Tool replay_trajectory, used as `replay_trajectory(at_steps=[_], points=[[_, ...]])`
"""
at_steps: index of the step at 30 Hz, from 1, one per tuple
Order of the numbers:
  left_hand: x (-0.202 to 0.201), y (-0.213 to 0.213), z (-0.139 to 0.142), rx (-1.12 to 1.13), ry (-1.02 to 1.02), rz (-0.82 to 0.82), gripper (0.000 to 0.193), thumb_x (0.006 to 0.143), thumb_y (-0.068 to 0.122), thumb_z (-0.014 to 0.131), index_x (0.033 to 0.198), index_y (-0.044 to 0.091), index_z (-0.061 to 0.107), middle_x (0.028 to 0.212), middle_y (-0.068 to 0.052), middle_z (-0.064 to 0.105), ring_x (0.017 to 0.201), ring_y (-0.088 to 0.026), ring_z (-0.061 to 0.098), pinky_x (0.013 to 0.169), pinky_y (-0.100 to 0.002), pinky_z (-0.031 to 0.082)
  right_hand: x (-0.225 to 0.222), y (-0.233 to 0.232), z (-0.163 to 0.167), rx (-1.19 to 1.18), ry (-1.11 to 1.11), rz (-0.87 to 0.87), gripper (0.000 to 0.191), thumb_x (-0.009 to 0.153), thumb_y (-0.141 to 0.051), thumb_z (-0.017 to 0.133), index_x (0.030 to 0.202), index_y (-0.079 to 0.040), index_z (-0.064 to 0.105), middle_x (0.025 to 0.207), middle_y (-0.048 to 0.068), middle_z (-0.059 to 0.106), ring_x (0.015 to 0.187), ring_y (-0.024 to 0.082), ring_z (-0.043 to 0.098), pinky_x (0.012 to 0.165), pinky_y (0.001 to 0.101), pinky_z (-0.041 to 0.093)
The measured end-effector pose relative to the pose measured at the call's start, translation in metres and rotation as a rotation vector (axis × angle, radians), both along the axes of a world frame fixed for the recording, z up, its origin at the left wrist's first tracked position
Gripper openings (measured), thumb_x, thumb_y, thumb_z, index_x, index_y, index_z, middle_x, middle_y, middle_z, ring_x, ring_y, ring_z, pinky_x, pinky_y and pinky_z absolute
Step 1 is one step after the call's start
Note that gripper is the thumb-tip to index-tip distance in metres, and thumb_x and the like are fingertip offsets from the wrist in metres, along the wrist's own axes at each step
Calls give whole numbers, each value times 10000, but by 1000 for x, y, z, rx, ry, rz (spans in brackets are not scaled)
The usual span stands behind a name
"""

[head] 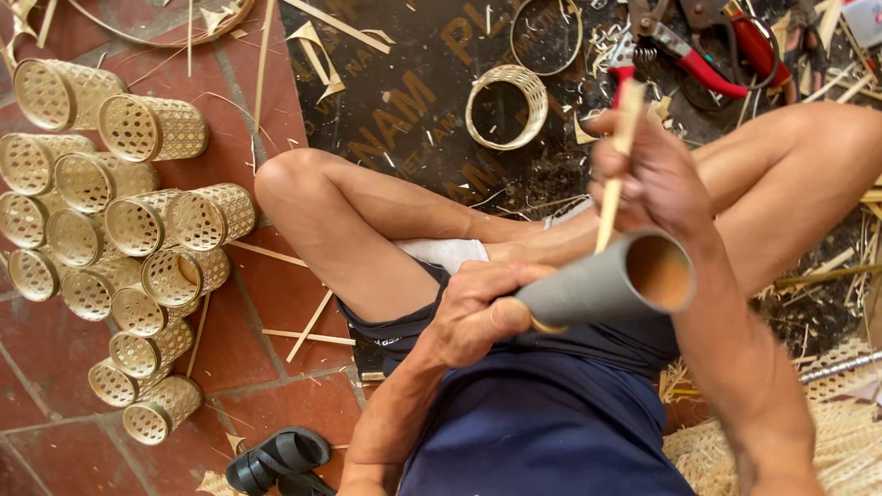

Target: The person sits on the floor assembling woven bamboo lampshade/basket bodies. They press and fit bamboo rims onto the woven cylinders, bend thin bamboo strips around a gray plastic pipe to form rims, and attach the rims to the basket bodies, adding finished pieces to a pile of completed baskets.

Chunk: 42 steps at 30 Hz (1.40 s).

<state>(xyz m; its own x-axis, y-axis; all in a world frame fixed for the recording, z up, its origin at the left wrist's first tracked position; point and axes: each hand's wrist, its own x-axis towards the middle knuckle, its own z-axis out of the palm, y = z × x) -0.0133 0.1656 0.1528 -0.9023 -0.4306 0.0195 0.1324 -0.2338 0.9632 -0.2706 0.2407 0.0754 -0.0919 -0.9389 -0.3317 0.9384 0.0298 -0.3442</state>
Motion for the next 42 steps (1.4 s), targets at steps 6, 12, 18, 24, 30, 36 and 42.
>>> replay_trajectory(at_steps=[6, 12, 18, 24, 30, 36, 42], points=[[-10, 5, 2, -151, -412, -275, 408, 1036, 340, 571, 1197, -1, 727, 1040, -131, 753, 966, -192, 697, 875, -335, 540, 8, -98, 100, -324, 1007, 648, 201, 988, -182, 648, 972, 6, 719, 725, 96, 688, 552, 121, 605, 482, 285, 465], [-24, -4, -28, 245, -209, 103, 468, 1130, 382, 517, 1409, 14, 597, 1094, -87, 705, 954, -151, 652, 843, -288, 539, 40, -28, 164, -961, 2020, 125, 322, 869, -181, 789, 1031, 66, 663, 890, 154, 708, 739, 311, 679, 580, 414, 514], [-10, 17, -34, 629, -90, 31, 575, 1114, 461, 516, 1451, -4, 539, 950, -108, 672, 731, -154, 664, 649, -286, 551, 63, 57, 139, -582, 1844, -156, 226, 971, -1, 592, 1168, 91, 531, 1119, 242, 688, 884, 358, 739, 740, 474, 649], [-3, 36, -27, 967, 152, -231, 542, 1137, 476, 537, 1249, -53, 578, 963, -212, 675, 735, -203, 672, 639, -296, 541, 82, 108, 58, -99, 672, -490, 254, 1159, -238, 592, 1107, 2, 658, 1106, 164, 701, 853, 251, 656, 739, 357, 590], [-21, 34, -40, 1141, 239, -811, 572, 1118, 458, 597, 1335, -69, 543, 1018, -196, 675, 723, -179, 633, 637, -265, 499, 51, 18, 25, -703, 236, 309, 198, 1034, -242, 688, 904, -93, 693, 1078, 52, 618, 1140, 288, 560, 1062, 474, 422], [-10, 21, -28, 997, 80, -621, 665, 1056, 393, 648, 1537, -19, 443, 1108, -137, 658, 851, -148, 616, 708, -248, 505, 10, -44, 80, -673, 663, 675, 215, 1004, -231, 624, 1075, -46, 706, 1108, 102, 670, 1111, 233, 617, 1027, 408, 482], [-14, -5, -20, -637, -290, 288, 512, 1089, 182, 663, 1560, 119, 472, 1059, -89, 660, 891, -212, 675, 807, -333, 553, 36, 6, 118, -129, 1757, 196, 283, 927, -293, 671, 1006, -21, 675, 892, 90, 650, 791, 203, 647, 738, 340, 511]])
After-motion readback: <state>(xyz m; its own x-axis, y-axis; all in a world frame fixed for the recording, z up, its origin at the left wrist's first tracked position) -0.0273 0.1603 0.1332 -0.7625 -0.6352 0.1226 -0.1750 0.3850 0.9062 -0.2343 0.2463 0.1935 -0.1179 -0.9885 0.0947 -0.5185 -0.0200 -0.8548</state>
